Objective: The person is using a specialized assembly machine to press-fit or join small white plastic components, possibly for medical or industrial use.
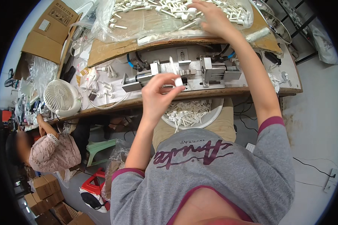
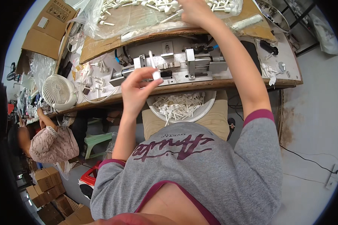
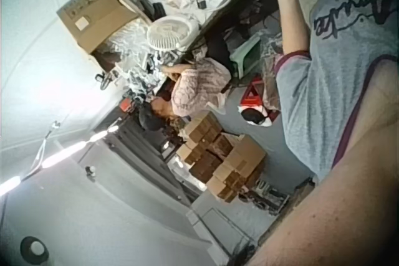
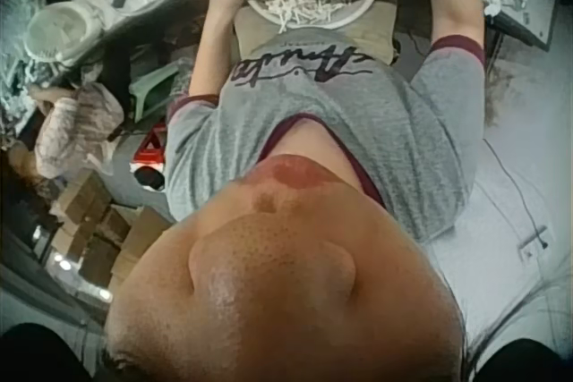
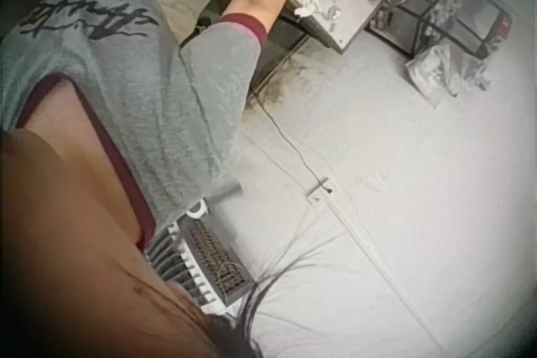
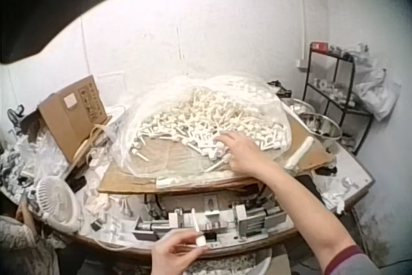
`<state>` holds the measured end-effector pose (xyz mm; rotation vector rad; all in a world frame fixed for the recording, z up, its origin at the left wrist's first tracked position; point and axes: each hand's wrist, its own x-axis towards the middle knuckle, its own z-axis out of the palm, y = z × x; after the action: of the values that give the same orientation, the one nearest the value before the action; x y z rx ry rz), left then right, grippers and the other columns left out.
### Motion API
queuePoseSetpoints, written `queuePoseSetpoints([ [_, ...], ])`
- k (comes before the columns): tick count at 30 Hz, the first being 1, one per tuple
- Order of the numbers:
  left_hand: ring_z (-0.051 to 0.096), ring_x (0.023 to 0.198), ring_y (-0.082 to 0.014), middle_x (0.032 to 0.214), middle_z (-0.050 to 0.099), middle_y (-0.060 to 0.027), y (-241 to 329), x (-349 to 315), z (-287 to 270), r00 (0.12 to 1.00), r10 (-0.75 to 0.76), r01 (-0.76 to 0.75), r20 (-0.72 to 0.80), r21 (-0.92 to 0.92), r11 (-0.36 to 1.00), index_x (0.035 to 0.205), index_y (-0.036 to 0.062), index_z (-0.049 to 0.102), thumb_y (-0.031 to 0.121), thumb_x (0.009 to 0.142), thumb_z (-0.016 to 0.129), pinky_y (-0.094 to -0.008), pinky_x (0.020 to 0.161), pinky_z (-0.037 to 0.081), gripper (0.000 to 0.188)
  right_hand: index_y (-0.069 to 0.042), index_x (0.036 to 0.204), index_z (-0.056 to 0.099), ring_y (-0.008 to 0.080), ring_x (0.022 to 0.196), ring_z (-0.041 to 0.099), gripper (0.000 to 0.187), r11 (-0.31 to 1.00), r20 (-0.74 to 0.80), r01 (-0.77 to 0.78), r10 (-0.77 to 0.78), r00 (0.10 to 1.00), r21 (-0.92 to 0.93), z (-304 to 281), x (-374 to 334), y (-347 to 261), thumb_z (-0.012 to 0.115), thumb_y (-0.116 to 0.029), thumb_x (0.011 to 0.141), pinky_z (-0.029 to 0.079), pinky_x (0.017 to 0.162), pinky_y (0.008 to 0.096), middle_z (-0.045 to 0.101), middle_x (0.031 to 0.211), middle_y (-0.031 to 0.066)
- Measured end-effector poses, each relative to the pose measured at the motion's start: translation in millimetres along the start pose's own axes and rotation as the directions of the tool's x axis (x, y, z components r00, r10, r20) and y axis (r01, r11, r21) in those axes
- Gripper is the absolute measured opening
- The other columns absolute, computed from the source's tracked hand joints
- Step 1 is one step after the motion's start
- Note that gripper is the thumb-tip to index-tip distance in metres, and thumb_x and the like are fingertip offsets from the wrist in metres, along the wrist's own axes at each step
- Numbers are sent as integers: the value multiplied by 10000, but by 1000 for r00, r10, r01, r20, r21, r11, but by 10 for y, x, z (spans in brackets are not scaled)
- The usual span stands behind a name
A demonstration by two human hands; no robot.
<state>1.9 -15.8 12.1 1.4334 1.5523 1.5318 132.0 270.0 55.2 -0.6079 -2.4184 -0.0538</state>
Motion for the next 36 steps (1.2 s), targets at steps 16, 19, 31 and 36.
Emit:
queuePoseSetpoints([
  [16, 695, 720, -256, 1233, 657, -69, -420, -17, 205, 928, 226, -372, 297, 699, 611, 986, 74, 695, 133, 748, 751, -338, 636, 548, 251, -81, 1159, 579, 287, 874, 655, 357, 985, 179, 114, -90, 980, -129, 59, 161, -36, 625, -15, 811, 532, 708, 396, 625, 1021, 99],
  [19, 693, 693, -263, 1242, 652, -58, -415, -21, 216, 940, 178, -335, 290, 703, 628, 983, 83, 700, 142, 753, 750, -340, 618, 548, 243, -18, 1169, 587, 302, 831, 637, 358, 1000, 79, -11, 9, 997, 26, -101, 153, -68, 639, -52, 816, 506, 735, 356, 618, 903, 171],
  [31, 671, 877, -143, 1099, 685, -114, 66, 178, 180, 990, -107, 55, -93, -439, 897, 1233, -19, 613, -3, 848, 714, -250, 749, 559, 398, -116, 1113, 636, 227, 787, 621, 381, 926, -323, 375, -342, 882, 43, -229, -751, -1029, 667, -44, 740, 543, 643, 333, 627, 977, 78],
  [36, 668, 941, -159, 1061, 681, -113, 88, 139, 73, 999, -51, 42, -10, -420, 907, 1148, -43, 652, -59, 814, 720, -262, 789, 570, 341, -104, 1084, 655, 227, 750, 594, 383, 933, -347, 329, -263, 900, 145, -150, -1083, -1299, 691, -69, 703, 520, 606, 327, 619, 994, 68],
])
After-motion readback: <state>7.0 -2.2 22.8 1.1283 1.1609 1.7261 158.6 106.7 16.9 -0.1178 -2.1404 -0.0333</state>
